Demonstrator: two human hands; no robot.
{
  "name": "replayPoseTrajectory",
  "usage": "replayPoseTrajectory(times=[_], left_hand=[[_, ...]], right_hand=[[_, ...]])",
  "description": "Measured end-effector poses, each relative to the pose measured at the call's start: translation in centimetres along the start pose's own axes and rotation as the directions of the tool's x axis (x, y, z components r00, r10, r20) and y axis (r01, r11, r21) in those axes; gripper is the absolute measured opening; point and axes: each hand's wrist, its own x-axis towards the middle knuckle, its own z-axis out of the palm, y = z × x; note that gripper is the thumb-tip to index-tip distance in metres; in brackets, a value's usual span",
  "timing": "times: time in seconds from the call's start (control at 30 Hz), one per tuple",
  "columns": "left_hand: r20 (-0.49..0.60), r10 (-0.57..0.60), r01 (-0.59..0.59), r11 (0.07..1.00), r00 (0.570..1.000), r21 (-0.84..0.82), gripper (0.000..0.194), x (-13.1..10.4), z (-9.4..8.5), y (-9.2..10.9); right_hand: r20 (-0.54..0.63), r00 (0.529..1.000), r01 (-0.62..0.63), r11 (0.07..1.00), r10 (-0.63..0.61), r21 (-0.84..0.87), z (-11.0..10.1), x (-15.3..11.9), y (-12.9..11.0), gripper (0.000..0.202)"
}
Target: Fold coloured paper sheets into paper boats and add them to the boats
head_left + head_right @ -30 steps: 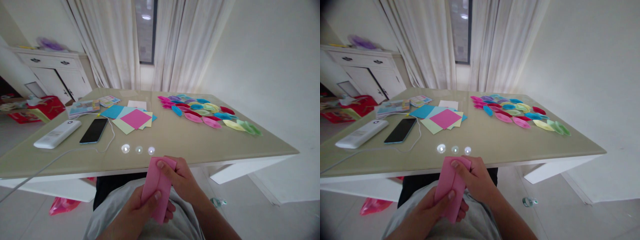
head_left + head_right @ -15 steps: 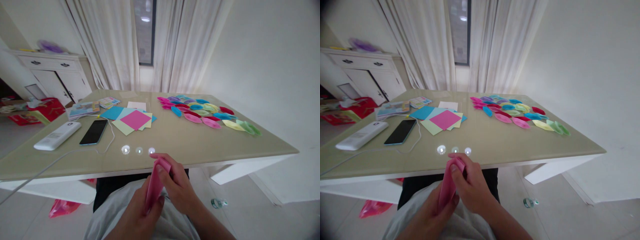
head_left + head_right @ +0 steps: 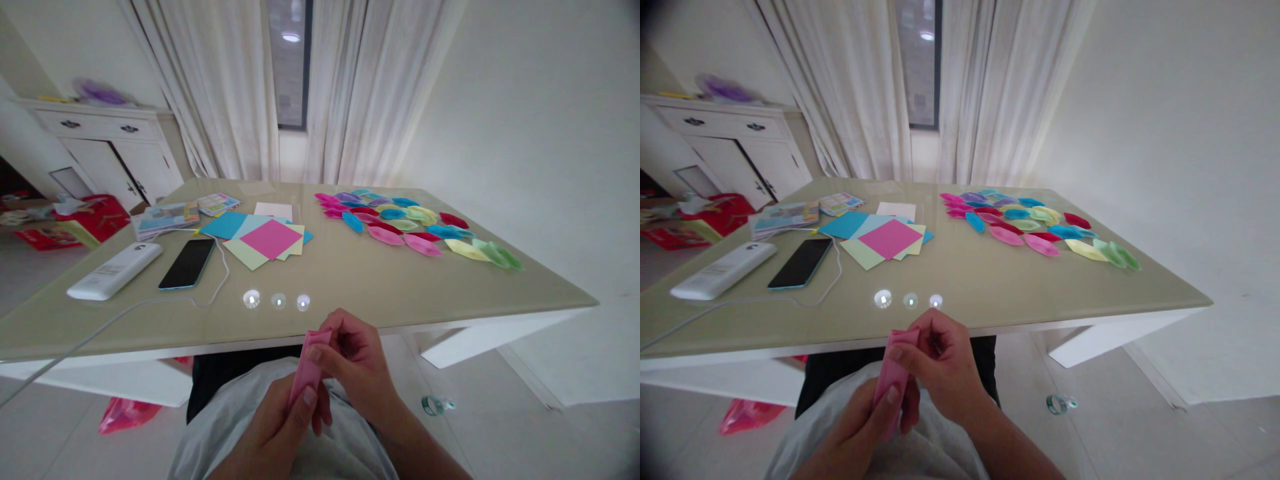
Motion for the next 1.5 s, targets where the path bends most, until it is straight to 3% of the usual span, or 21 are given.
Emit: replayPoseTrajectory(times=[0.1,0.23,0.43,0.6,0.8,0.97,1.13,1.23,1.3,1.4,1.5], left_hand=[[-0.038,0.033,-0.035,0.998,0.999,-0.055,0.049,0.5,0.1,-0.4],[-0.038,0.060,-0.061,0.998,0.997,-0.017,0.051,0.7,0.0,-1.0],[-0.057,0.063,-0.066,0.997,0.996,-0.047,0.059,0.4,-0.1,-0.8],[-0.012,0.037,-0.038,0.996,0.999,-0.080,0.063,0.4,0.1,-0.4],[0.128,-0.026,0.035,0.997,0.991,-0.071,0.054,0.3,-0.5,-0.5],[0.153,-0.027,0.033,0.999,0.988,-0.036,0.047,0.6,-2.0,-0.4],[0.122,-0.026,0.033,0.998,0.992,-0.061,0.044,0.5,-3.7,-2.1],[0.020,-0.051,0.053,0.980,0.999,-0.193,0.041,0.8,-3.9,-3.1],[-0.041,-0.001,-0.012,0.943,0.999,-0.332,0.050,1.2,-3.6,-3.0],[-0.162,0.043,-0.121,0.852,0.986,-0.510,0.058,1.8,-3.1,-2.0],[-0.257,-0.034,-0.126,0.804,0.966,-0.581,0.057,2.3,-3.2,-0.9]], right_hand=[[-0.022,1.000,-0.020,0.998,0.021,0.053,0.2,0.1,0.1,0.041],[0.042,0.997,-0.073,0.985,0.067,0.157,0.2,0.2,0.6,0.037],[0.042,0.996,0.082,0.996,-0.083,0.043,-0.1,0.1,0.5,0.020],[0.083,0.990,0.111,0.994,-0.111,0.006,-0.1,0.1,0.1,0.016],[-0.114,0.968,0.218,0.975,-0.222,-0.050,-1.0,0.7,-0.2,0.014],[-0.258,0.931,0.254,0.966,-0.258,-0.049,-1.7,1.6,0.2,0.022],[-0.557,0.808,0.312,0.942,-0.194,0.124,-4.1,3.3,-0.3,0.035],[-0.510,0.848,0.256,0.954,-0.144,0.156,-5.0,3.2,-0.2,0.035],[-0.413,0.904,0.188,0.970,-0.109,0.154,-4.8,2.5,0.3,0.033],[-0.208,0.977,0.077,0.992,-0.054,0.104,-4.1,1.4,1.1,0.028],[-0.097,0.995,0.037,0.998,-0.032,0.049,-3.7,0.7,1.4,0.025]])
